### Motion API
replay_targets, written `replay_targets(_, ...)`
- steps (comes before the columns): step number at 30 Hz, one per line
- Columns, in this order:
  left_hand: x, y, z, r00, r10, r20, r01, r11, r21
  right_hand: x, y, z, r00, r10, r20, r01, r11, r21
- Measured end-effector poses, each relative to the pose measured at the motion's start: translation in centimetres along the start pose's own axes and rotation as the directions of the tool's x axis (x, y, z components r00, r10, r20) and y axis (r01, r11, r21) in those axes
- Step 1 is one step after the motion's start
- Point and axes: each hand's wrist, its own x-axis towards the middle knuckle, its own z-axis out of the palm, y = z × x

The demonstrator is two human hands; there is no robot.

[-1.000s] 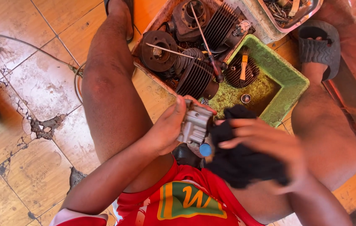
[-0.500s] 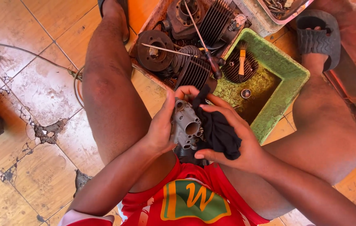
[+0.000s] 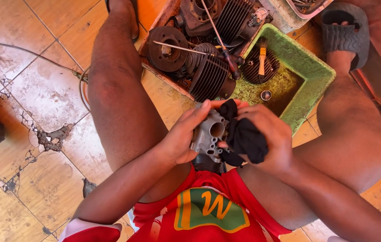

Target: Cleaning and inspecting carburetor components using a screwdriver and a cloth during a reassembly process.

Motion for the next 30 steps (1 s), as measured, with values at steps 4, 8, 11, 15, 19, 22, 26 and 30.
replay_targets(4,0.1,0.5,-0.7,0.994,0.106,-0.016,-0.107,0.988,-0.11,0.8,-0.3,-2.0,0.976,0.199,0.086,-0.211,0.965,0.154)
replay_targets(8,-0.2,0.7,-1.7,0.976,0.091,-0.197,-0.085,0.996,0.04,0.6,-0.3,-2.6,0.907,0.222,0.359,-0.267,0.96,0.081)
replay_targets(11,-0.4,-0.3,-1.1,0.981,0.113,-0.156,-0.106,0.993,0.049,-0.2,0.3,-1.5,0.868,0.207,0.452,-0.09,0.959,-0.268)
replay_targets(15,0.1,-1.2,-1.0,0.982,0.132,-0.134,-0.109,0.98,0.166,-1.2,1.5,-0.4,0.811,0.303,0.501,-0.034,0.878,-0.477)
replay_targets(19,0.8,-2.1,-0.4,0.949,0.199,-0.244,-0.115,0.941,0.318,-1.6,2.4,0.0,0.771,0.339,0.539,-0.065,0.884,-0.463)
replay_targets(22,1.9,-3.0,-1.5,0.881,0.159,-0.445,-0.049,0.967,0.248,-1.2,3.2,-0.1,0.772,0.307,0.556,-0.252,0.952,-0.175)
replay_targets(26,3.0,-2.5,-3.3,0.825,0.024,-0.565,0.006,0.999,0.051,-2.1,4.8,0.6,0.832,0.327,0.449,-0.459,0.86,0.225)
replay_targets(30,2.4,-0.6,-0.9,0.841,0.059,-0.537,-0.061,0.998,0.014,-0.7,3.5,0.1,0.851,0.347,0.395,-0.489,0.798,0.352)
